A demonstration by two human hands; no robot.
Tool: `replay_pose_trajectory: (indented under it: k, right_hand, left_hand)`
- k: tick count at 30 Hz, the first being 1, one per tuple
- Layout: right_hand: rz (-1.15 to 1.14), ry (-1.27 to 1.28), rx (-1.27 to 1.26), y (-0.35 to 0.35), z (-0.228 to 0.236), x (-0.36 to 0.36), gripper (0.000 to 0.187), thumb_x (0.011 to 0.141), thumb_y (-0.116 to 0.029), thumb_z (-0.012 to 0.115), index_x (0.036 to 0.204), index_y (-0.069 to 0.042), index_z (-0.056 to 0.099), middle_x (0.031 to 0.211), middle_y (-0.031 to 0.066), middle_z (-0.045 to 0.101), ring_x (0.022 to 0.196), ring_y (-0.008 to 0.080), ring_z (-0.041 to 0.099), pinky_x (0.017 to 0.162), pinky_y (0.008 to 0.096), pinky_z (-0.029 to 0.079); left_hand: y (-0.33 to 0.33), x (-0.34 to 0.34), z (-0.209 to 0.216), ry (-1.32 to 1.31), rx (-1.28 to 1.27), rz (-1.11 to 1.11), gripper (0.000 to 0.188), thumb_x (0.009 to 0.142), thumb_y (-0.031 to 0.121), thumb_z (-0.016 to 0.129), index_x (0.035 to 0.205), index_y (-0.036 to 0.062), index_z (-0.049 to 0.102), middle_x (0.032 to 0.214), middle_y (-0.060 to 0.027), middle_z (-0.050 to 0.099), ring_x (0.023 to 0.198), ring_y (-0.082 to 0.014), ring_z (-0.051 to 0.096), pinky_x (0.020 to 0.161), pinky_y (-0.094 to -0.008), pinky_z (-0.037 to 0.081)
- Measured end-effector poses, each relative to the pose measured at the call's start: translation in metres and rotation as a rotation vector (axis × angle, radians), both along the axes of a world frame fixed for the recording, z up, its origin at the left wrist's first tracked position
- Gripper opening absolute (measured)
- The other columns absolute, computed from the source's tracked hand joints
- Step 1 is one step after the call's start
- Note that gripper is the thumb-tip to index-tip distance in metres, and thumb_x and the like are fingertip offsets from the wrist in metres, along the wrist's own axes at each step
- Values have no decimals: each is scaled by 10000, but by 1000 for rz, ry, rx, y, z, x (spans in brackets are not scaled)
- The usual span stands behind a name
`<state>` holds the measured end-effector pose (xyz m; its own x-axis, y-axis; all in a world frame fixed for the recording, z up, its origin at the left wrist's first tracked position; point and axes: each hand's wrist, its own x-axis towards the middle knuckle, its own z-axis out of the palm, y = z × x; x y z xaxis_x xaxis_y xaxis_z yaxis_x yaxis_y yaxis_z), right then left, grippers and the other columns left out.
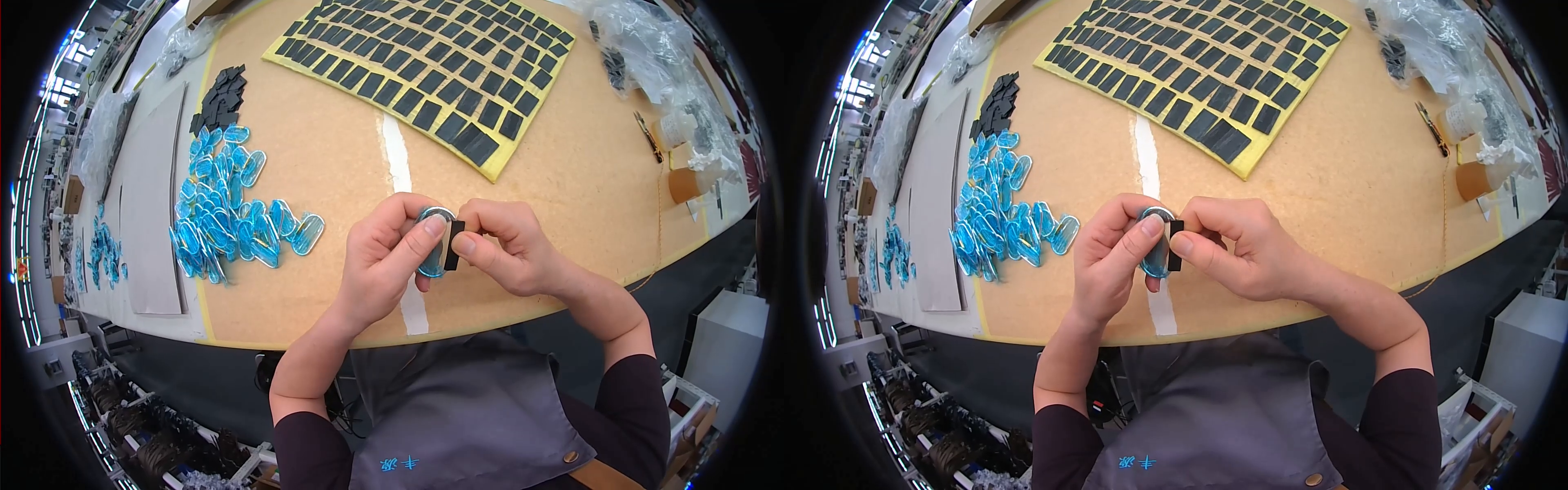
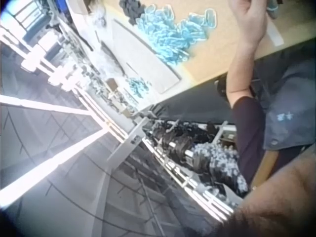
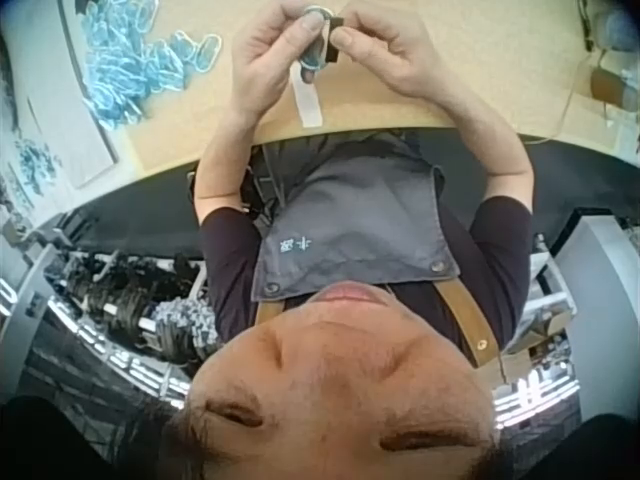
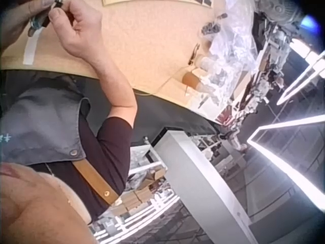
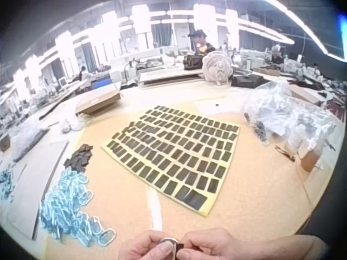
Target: Assembling small blue oval parts by manually attaching black straps to them at a workshop bench.
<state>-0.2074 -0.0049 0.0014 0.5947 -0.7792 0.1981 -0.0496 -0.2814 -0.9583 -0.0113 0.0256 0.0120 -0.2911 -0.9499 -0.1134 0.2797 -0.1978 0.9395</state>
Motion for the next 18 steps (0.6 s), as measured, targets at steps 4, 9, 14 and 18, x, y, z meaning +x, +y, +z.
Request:
replay_pose_trajectory:
  k: [4, 9, 14, 18]
  right_hand:
    - [50, -200, 387, 4, 1, 1, 192, 956, -122, 568, 791, -24, 546, 683, -45, 476, 639, 19, 398, 547, 207, 325]
    - [-9, -262, 439, 11, -6, 5, 192, 949, -106, 562, 776, -27, 534, 689, -51, 469, 647, 9, 391, 551, 191, 319]
    - [-74, -58, 102, 11, -3, 5, 185, 909, -74, 586, 739, -29, 528, 637, -49, 458, 594, 14, 379, 499, 206, 304]
    - [-65, -238, 273, 14, -7, 7, 188, 890, -67, 605, 728, -25, 520, 615, -32, 446, 571, 21, 378, 483, 217, 304]
  left_hand:
    - [-3, -3, 6, 132, 111, 43, 177, 979, 143, 546, 1073, -4, 574, 779, -15, 623, 580, -37, 530, 474, -182, 418]
    - [-4, -4, -6, 150, 128, 35, 167, 975, 129, 546, 1082, 4, 577, 783, -13, 626, 580, -31, 526, 474, -182, 411]
    - [10, -12, -11, -286, -302, 232, 139, 978, 113, 539, 1063, 9, 573, 738, 8, 592, 559, -9, 478, 475, -169, 365]
    - [3, -8, 1, 48, 0, 70, 136, 979, 108, 538, 1069, 10, 567, 747, 8, 595, 567, -10, 474, 482, -168, 369]
